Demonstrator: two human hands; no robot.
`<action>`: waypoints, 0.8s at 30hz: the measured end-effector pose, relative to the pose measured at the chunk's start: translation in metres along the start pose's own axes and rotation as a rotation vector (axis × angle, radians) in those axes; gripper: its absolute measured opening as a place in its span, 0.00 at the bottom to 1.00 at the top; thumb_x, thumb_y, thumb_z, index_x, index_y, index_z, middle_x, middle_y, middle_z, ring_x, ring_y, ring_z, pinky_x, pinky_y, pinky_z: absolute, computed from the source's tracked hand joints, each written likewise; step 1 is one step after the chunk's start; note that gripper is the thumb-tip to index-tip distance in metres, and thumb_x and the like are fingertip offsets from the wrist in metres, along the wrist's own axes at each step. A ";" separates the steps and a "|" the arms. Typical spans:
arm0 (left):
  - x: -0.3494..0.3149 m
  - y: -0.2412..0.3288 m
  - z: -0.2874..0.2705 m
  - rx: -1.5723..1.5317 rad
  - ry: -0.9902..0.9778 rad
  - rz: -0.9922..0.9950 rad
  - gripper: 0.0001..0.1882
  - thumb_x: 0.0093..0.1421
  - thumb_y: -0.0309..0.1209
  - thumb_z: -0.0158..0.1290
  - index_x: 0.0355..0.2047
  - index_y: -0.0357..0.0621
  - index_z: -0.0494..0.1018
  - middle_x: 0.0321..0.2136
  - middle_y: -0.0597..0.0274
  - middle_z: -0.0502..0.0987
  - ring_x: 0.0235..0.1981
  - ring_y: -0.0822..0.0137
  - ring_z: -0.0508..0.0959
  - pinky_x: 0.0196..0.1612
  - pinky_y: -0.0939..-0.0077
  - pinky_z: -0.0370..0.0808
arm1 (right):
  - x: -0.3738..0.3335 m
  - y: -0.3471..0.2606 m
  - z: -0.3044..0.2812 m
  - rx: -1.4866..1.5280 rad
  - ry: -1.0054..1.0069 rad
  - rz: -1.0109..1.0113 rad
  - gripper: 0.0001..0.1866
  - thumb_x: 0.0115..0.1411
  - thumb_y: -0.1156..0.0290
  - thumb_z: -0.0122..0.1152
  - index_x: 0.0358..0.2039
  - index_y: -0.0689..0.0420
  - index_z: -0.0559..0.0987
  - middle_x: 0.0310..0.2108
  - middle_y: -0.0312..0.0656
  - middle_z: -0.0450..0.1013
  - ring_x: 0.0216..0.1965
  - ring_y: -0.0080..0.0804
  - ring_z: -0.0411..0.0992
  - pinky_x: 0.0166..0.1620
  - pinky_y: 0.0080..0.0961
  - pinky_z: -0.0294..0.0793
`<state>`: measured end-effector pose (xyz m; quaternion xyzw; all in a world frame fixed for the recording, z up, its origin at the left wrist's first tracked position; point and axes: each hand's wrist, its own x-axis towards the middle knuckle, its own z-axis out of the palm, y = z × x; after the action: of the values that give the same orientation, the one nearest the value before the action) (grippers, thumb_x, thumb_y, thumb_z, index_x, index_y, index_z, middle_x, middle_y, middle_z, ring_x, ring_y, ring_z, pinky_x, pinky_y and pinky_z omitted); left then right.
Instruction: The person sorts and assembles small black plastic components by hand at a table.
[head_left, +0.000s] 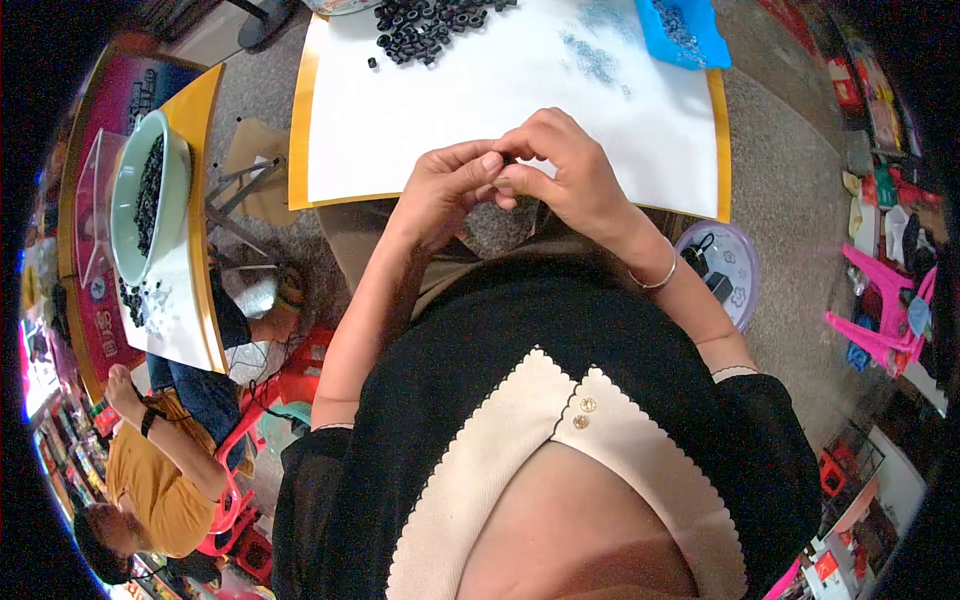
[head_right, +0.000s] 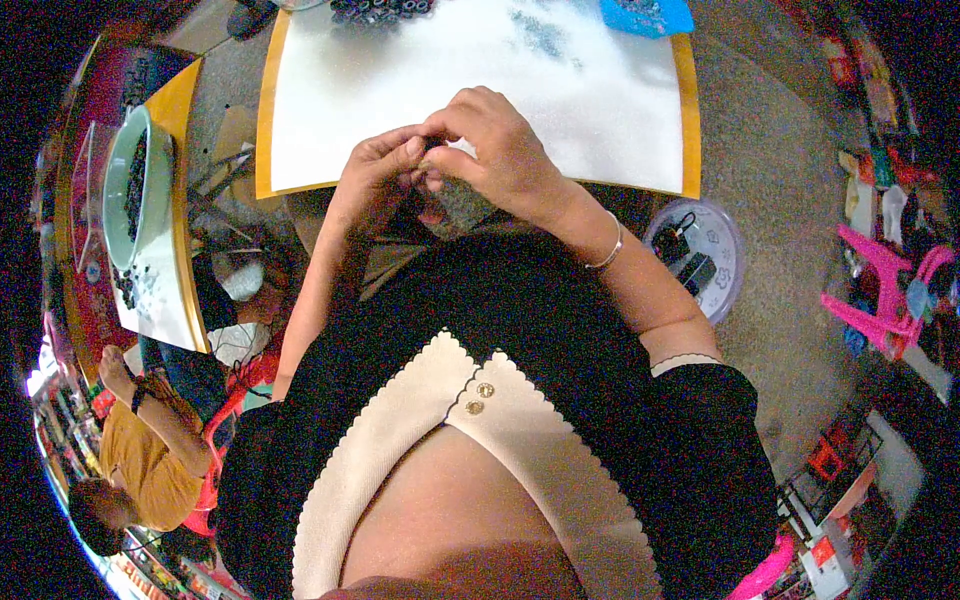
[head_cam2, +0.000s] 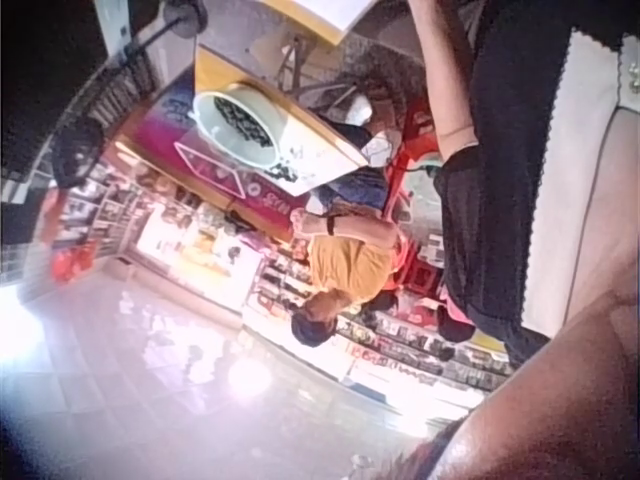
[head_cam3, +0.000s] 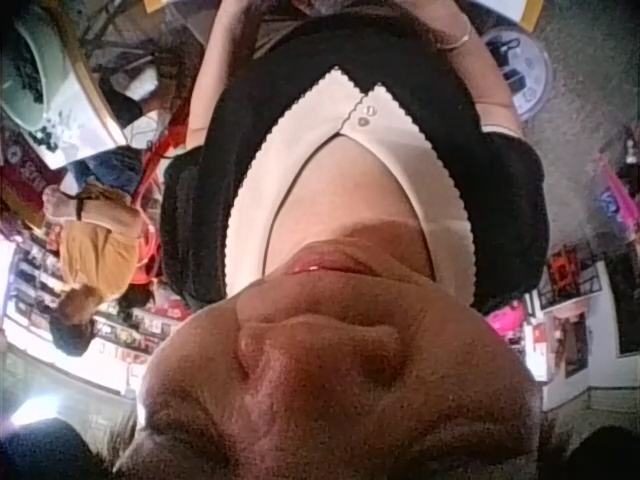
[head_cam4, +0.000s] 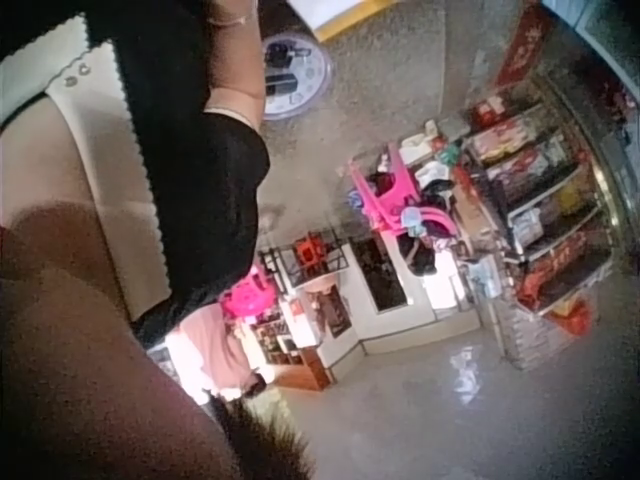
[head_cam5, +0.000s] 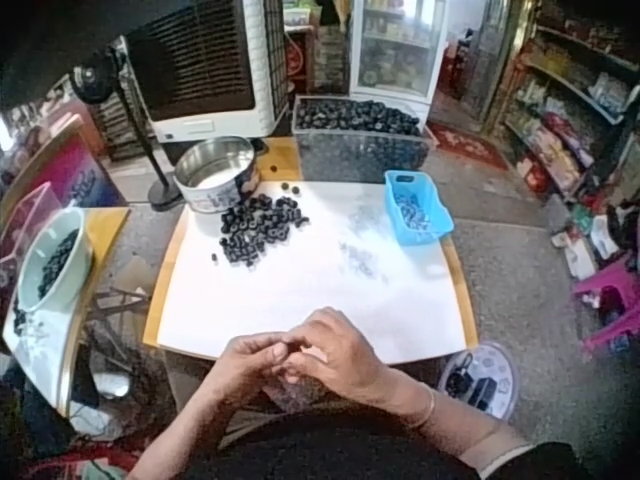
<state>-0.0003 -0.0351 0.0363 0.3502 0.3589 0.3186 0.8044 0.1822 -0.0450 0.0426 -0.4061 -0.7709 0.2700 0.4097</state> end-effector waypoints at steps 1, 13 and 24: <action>0.000 0.000 0.001 0.003 -0.003 0.003 0.18 0.59 0.33 0.51 0.43 0.30 0.70 0.33 0.54 0.76 0.28 0.69 0.76 0.33 0.78 0.76 | 0.000 -0.003 -0.002 -0.003 0.003 -0.003 0.11 0.47 0.70 0.62 0.33 0.57 0.76 0.27 0.40 0.68 0.32 0.36 0.67 0.37 0.30 0.67; 0.012 -0.007 0.001 -0.195 0.032 0.167 0.13 0.63 0.33 0.46 0.40 0.34 0.70 0.25 0.66 0.69 0.22 0.77 0.64 0.26 0.83 0.65 | 0.006 -0.002 0.013 0.206 0.125 0.148 0.14 0.51 0.69 0.60 0.39 0.59 0.74 0.37 0.43 0.70 0.44 0.38 0.67 0.47 0.31 0.66; 0.017 0.006 0.007 -0.114 0.019 0.193 0.18 0.63 0.36 0.45 0.46 0.34 0.69 0.34 0.61 0.73 0.26 0.76 0.69 0.31 0.82 0.68 | 0.031 -0.006 -0.016 -0.059 0.046 -0.031 0.13 0.48 0.77 0.60 0.37 0.58 0.76 0.37 0.42 0.68 0.41 0.37 0.66 0.44 0.28 0.67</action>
<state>0.0128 -0.0210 0.0380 0.3339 0.3125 0.4177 0.7851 0.1828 -0.0201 0.0682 -0.4123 -0.7750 0.2314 0.4193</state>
